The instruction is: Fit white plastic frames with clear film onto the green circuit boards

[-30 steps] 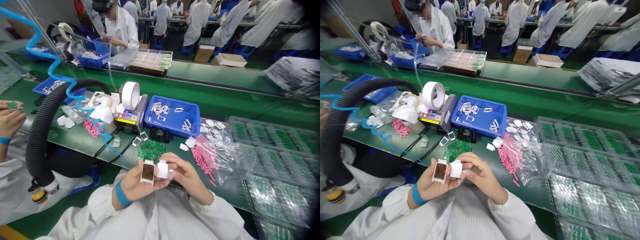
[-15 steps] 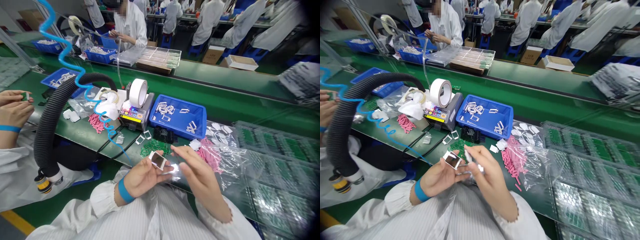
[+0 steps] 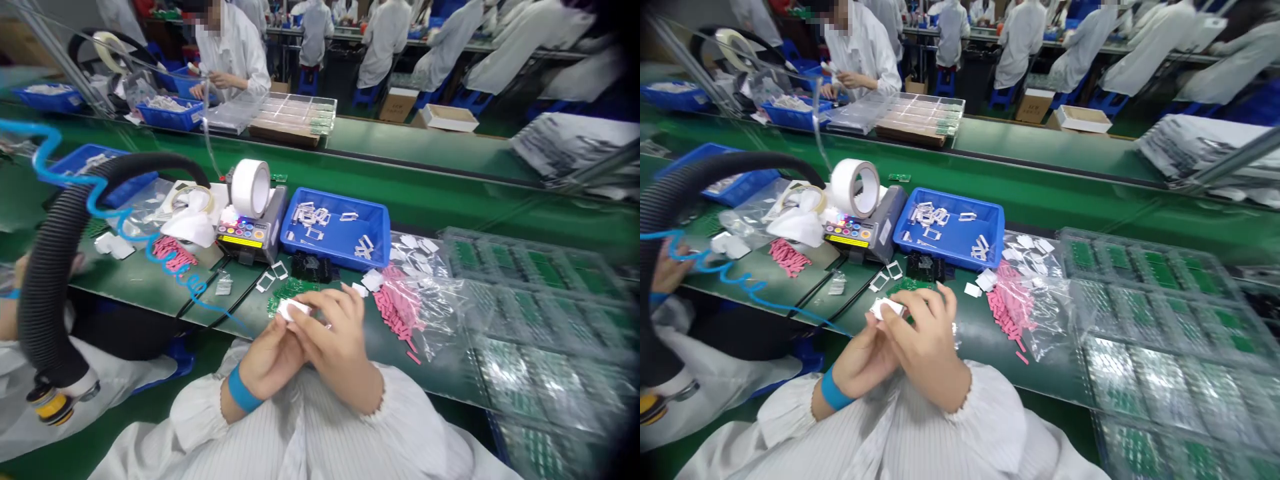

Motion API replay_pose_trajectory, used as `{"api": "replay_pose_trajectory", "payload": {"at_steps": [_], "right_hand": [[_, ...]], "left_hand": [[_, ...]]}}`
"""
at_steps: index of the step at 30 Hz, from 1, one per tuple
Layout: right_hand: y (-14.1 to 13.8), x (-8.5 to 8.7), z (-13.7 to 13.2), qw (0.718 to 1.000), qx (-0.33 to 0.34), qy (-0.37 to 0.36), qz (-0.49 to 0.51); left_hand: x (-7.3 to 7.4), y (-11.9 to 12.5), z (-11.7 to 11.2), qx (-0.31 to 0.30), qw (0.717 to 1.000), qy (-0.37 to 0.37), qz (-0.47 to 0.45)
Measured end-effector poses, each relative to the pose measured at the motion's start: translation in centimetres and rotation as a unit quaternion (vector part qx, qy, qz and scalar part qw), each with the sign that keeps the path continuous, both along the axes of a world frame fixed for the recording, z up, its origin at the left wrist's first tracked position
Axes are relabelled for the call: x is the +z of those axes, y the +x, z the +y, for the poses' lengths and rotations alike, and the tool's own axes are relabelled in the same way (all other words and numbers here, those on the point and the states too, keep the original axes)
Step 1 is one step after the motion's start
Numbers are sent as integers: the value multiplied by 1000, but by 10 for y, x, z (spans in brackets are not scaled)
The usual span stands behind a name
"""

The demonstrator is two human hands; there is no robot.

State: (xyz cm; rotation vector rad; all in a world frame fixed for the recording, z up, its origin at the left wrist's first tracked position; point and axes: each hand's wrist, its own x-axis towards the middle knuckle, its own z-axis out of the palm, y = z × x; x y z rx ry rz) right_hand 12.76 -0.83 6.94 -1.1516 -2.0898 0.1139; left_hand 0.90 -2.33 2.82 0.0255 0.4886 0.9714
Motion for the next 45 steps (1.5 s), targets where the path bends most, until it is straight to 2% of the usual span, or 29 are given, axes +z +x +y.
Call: {"api": "replay_pose_trajectory", "payload": {"at_steps": [3, 5, 11, 14, 17, 20, 23, 26, 28, 30, 31, 34, 37, 40, 45], "right_hand": [[8, -14, 1, 996, 28, -84, -28], [30, -26, 1, 990, 12, -130, -58], [127, -76, 8, 954, -212, -159, -138], [145, -94, 15, 937, -268, -155, -161], [145, -101, 22, 930, -290, -152, -169], [143, -98, 27, 933, -283, -154, -159], [145, -88, 32, 944, -258, -159, -130], [138, -69, 32, 956, -231, -166, -75], [124, -50, 27, 963, -204, -174, -31], [102, -29, 18, 968, -137, -204, 57], [90, -19, 13, 961, -80, -231, 128], [59, 4, 1, 921, 87, -275, 261], [42, 9, -2, 932, 142, -243, 229], [36, 6, 2, 945, 144, -222, 191], [31, 2, 4, 950, 136, -206, 193]], "left_hand": [[-7, 2, 1, -13, 997, -73, -18], [-11, 3, 1, -22, 995, -96, -21], [-12, 9, 2, -41, 992, -120, 8], [-11, 16, 1, -59, 991, -118, 20], [-11, 19, 0, -61, 992, -111, 29], [-14, 16, -2, -51, 993, -103, 28], [-15, 10, -3, -45, 994, -97, 30], [-13, 7, -3, -47, 996, -69, 44], [-9, 6, -2, -51, 996, -37, 56], [-5, 5, -2, -51, 996, 2, 67], [-2, 4, -2, -47, 996, 21, 73], [5, 0, -1, -26, 993, 65, 94], [8, -6, -1, -8, 992, 71, 104], [9, -11, -1, -8, 992, 75, 100], [7, -13, -1, -13, 992, 85, 88]]}}
